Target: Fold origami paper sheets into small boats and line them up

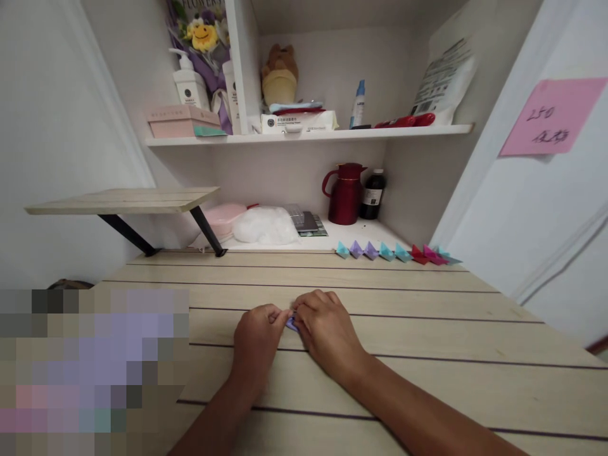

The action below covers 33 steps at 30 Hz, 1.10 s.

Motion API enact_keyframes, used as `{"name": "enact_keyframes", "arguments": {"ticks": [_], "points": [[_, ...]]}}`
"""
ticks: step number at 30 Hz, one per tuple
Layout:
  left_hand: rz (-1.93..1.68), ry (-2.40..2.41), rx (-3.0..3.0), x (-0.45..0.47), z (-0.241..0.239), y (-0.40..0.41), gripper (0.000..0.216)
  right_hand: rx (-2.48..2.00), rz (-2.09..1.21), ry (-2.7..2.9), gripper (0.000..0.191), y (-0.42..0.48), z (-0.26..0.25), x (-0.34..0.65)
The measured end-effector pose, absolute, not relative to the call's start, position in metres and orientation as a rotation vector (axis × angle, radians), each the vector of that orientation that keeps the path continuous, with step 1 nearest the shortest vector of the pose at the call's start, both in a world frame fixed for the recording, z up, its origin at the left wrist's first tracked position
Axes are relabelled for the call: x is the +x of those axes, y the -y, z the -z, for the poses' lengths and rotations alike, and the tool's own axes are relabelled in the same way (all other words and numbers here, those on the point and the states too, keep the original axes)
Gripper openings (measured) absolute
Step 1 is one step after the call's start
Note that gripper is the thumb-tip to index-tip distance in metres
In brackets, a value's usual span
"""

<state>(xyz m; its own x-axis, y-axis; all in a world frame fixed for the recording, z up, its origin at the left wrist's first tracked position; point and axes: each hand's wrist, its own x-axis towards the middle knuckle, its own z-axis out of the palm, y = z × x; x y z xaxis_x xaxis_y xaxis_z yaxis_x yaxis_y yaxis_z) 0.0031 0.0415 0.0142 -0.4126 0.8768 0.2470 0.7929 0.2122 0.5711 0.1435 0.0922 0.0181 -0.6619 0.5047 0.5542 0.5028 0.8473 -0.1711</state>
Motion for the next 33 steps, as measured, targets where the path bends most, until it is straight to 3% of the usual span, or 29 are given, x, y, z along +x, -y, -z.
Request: {"name": "enact_keyframes", "arguments": {"ticks": [8,20,27,33], "points": [[-0.979,-2.439,1.529,0.002,-0.017,-0.041,0.035,-0.816,-0.172,2.367,0.007,-0.094,-0.014,0.145],[-0.824,-2.557,1.663,0.006,-0.011,-0.043,0.03,-0.876,-0.167,2.412,0.01,-0.093,-0.02,0.137],[-0.841,-2.541,1.582,0.002,-0.013,-0.046,0.031,-0.806,-0.786,2.181,0.018,-0.125,-0.018,0.162],[-0.9,-2.49,1.573,0.001,-0.013,-0.047,0.033,-0.743,-0.937,2.221,0.033,-0.137,-0.018,0.19]]}}
